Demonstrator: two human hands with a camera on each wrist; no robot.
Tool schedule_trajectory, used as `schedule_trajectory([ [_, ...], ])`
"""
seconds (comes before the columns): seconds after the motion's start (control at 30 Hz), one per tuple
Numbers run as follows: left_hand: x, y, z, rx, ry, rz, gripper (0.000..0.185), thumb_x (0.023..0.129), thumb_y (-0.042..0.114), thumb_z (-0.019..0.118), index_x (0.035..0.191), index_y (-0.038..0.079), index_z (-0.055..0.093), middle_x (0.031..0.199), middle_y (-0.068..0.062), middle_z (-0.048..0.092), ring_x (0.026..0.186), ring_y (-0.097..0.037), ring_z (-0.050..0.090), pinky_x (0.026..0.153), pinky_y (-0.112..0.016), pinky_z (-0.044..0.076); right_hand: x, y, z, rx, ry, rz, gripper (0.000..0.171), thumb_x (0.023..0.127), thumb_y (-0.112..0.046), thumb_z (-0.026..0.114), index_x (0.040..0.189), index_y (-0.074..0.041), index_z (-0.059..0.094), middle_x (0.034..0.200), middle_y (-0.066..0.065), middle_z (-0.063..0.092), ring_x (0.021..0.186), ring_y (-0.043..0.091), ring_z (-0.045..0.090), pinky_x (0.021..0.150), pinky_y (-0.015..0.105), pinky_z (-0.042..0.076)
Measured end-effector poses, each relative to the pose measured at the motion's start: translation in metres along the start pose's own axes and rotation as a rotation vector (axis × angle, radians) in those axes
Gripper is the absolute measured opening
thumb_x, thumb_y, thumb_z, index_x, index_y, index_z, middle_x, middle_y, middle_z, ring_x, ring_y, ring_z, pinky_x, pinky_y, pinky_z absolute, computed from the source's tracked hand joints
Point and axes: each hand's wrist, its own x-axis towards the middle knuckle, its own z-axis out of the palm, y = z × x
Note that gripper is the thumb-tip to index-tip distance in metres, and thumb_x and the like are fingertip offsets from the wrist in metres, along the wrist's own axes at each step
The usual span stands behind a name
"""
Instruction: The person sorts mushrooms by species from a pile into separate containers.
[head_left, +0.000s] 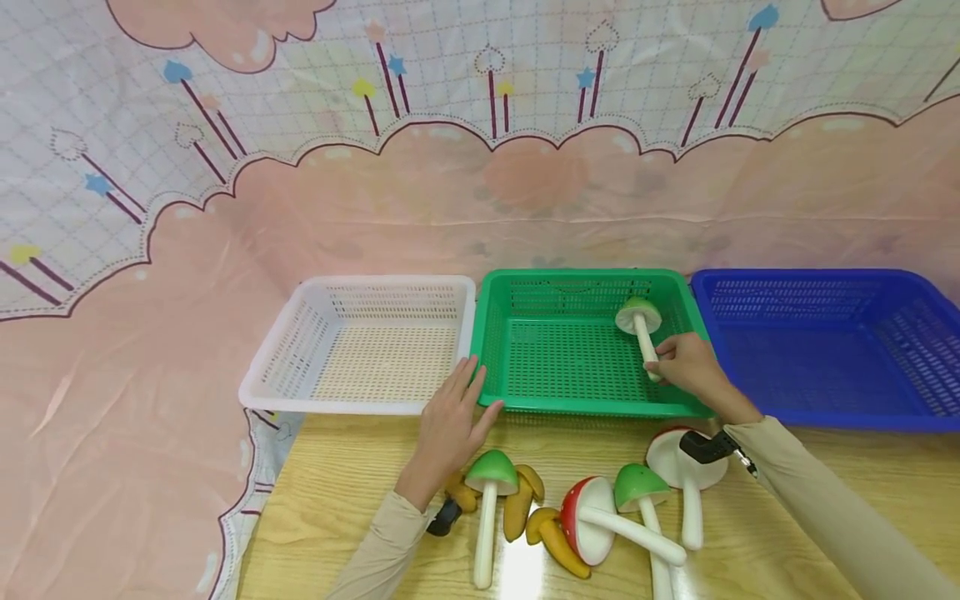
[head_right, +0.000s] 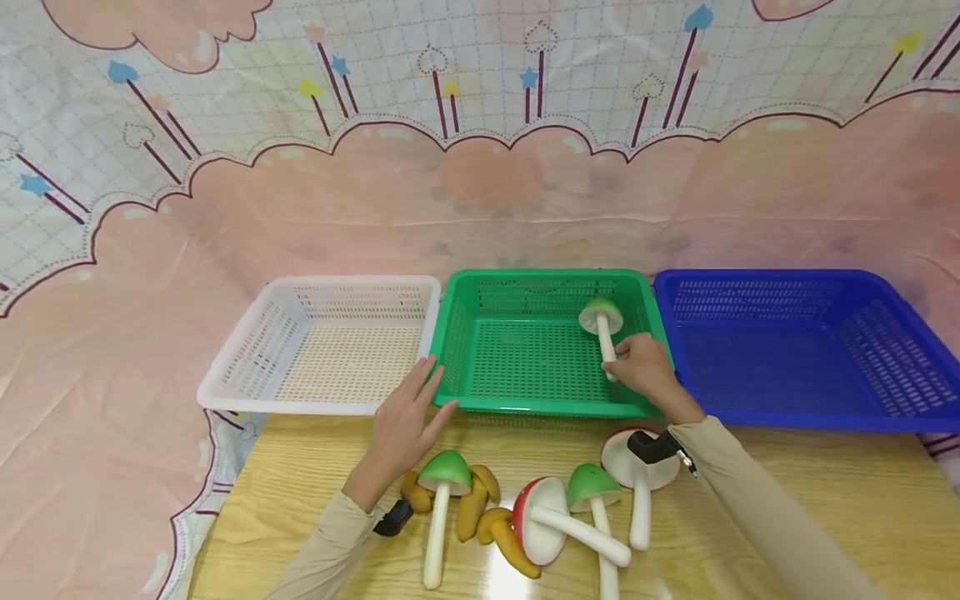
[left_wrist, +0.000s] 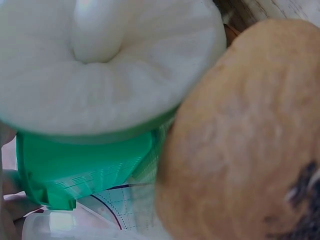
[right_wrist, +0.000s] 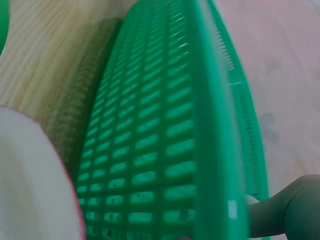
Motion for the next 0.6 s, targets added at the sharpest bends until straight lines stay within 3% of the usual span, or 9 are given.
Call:
schedule_trajectory([
  [0.2, 0.001, 0.0, -0.002, 0.004, -0.01, -0.005, 0.057, 0.094, 0.037, 0.057, 0.131, -0.006, 0.052, 0.142, -0.021, 0.043, 0.132, -0.033, 0.038, 0.105, -0.043, 0.036, 0.008, 0.005, 0.009, -0.117, -0.001, -0.024, 0.03, 0.082, -0.008, 0.071, 0.098, 0.016, 0.062, 0.071, 0.017, 0.065, 0.057, 0.025, 0.064, 0.051, 0.036, 0.053],
  [0.37, 0.002, 0.001, -0.004, 0.008, -0.02, -0.012, 0.057, 0.093, 0.037, 0.058, 0.131, -0.005, 0.053, 0.142, -0.021, 0.043, 0.132, -0.033, 0.038, 0.105, -0.043, 0.037, 0.011, 0.007, 0.014, -0.137, -0.083, 0.005, 0.015, 0.08, -0.006, 0.073, 0.079, 0.006, 0.064, 0.064, 0.012, 0.063, 0.053, 0.021, 0.062, 0.051, 0.035, 0.053],
  [0.6, 0.003, 0.001, -0.005, 0.011, -0.013, -0.012, 0.057, 0.092, 0.037, 0.059, 0.131, -0.005, 0.053, 0.141, -0.021, 0.044, 0.132, -0.033, 0.039, 0.104, -0.043, 0.037, 0.011, 0.004, 0.012, -0.176, -0.129, 0.002, 0.018, 0.08, -0.004, 0.071, 0.068, 0.001, 0.059, 0.06, 0.014, 0.06, 0.051, 0.025, 0.062, 0.051, 0.037, 0.053],
])
